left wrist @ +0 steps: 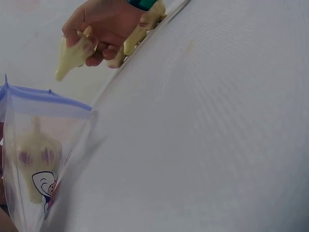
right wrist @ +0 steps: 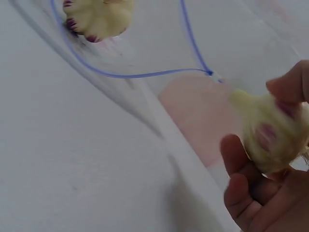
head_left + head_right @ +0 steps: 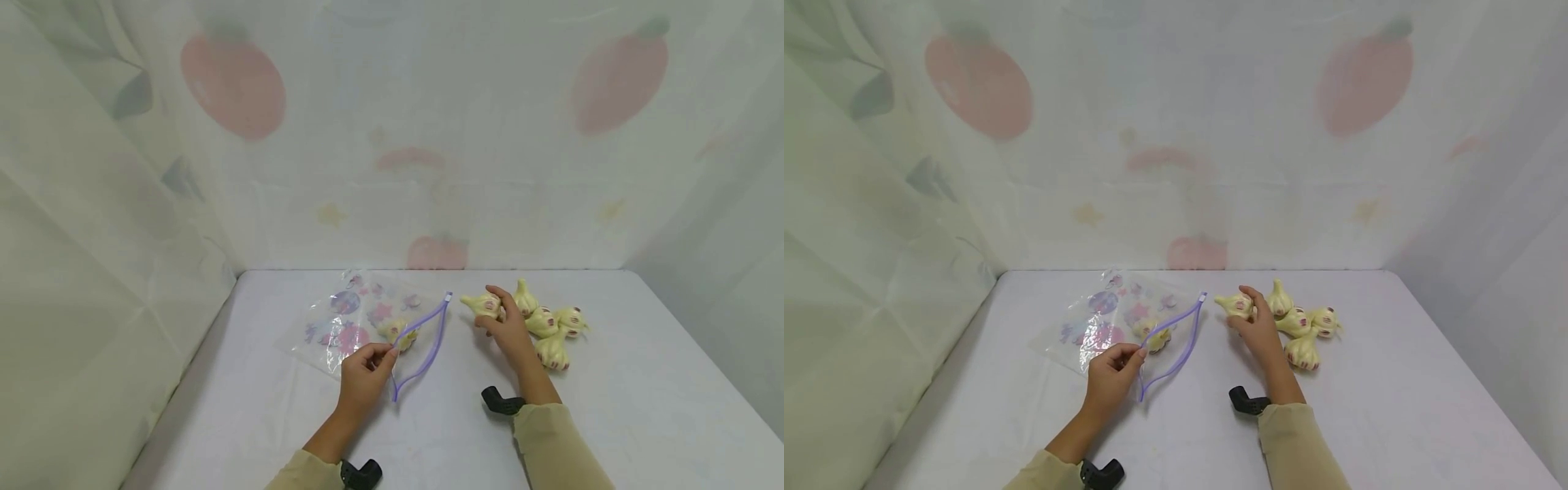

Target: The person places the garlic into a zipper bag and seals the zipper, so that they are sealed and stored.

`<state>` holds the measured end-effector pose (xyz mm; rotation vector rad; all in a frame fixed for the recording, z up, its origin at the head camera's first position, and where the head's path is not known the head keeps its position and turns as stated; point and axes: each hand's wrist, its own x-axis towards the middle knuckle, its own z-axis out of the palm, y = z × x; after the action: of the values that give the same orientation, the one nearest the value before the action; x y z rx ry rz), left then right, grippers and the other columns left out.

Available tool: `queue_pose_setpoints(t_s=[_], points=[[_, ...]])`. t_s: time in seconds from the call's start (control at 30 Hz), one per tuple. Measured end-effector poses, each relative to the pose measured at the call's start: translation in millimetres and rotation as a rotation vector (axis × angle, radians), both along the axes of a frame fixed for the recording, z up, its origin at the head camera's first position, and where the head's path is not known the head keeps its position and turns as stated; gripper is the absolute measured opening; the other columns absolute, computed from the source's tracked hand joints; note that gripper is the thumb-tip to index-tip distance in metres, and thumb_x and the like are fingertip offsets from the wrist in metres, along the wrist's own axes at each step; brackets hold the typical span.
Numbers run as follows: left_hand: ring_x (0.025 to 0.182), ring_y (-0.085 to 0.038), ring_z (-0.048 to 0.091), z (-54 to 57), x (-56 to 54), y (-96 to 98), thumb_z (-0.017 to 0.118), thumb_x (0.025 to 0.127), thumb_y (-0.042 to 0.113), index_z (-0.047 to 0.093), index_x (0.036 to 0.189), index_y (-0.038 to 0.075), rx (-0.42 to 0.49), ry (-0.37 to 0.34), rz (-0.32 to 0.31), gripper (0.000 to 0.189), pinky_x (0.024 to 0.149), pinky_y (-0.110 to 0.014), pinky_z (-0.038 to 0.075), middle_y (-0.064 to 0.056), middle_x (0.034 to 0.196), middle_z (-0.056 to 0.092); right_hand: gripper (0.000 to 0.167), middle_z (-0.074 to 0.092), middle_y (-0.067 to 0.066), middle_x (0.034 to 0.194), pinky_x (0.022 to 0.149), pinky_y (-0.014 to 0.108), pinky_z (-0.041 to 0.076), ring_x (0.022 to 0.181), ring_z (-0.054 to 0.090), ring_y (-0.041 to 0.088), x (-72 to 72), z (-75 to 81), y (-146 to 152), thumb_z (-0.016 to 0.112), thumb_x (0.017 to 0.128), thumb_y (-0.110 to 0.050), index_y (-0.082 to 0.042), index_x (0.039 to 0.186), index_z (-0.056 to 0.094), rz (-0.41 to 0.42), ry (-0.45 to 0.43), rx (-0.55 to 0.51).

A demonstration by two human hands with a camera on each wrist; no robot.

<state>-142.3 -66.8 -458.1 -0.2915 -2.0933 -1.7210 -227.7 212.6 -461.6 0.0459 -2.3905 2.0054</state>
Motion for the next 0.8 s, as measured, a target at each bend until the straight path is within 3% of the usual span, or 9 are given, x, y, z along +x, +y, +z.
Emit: queue_pose_setpoints(t_s=[0.17,0.47,0.6,0.8], points=[[0.06,-0.004,0.052,0.6,0.0,0.5,0.074,0.081,-0.007,0.073,0.085,-0.002,0.009,0.007,0.004,0.006,0.049,-0.017,0.043,-0.008,0.066,0.066,0.064,0.048,0.013,0.128,0.069,0.025,0.05,0.083,0.062,0.007,-0.7,3.7,8,0.064,0.093,-0.015,-0.014,0.149,0.031,0.04,-0.001,0.004],[0.059,-0.004,0.052,1.5,-0.2,0.7,0.073,0.082,-0.007,0.072,0.084,-0.003,-0.009,0.043,0.014,0.004,0.048,-0.018,0.043,-0.008,0.065,0.065,0.04,0.06,0.002,0.095,0.069,0.032,0.054,0.078,0.059,0.014,5.0,14.9,15,0.068,0.092,-0.018,-0.005,0.125,0.05,0.087,0.024,0.074],[0.058,-0.004,0.052,0.8,-0.3,0.4,0.073,0.081,-0.007,0.072,0.083,-0.002,0.001,0.048,0.016,0.005,0.048,-0.018,0.044,-0.008,0.065,0.065,0.037,0.059,0.004,0.092,0.068,0.038,0.054,0.075,0.059,0.017,6.6,16.6,13,0.07,0.09,-0.017,-0.006,0.121,0.053,0.158,0.03,0.114],[0.057,-0.004,0.051,0.2,-0.1,1.2,0.073,0.083,-0.004,0.071,0.082,-0.004,0.013,0.036,0.011,0.001,0.048,-0.018,0.043,-0.009,0.064,0.064,0.037,0.064,0.009,0.094,0.064,0.035,0.053,0.076,0.06,0.019,9.0,15.8,0,0.072,0.088,-0.019,-0.007,0.119,0.055,0.327,0.038,0.134]])
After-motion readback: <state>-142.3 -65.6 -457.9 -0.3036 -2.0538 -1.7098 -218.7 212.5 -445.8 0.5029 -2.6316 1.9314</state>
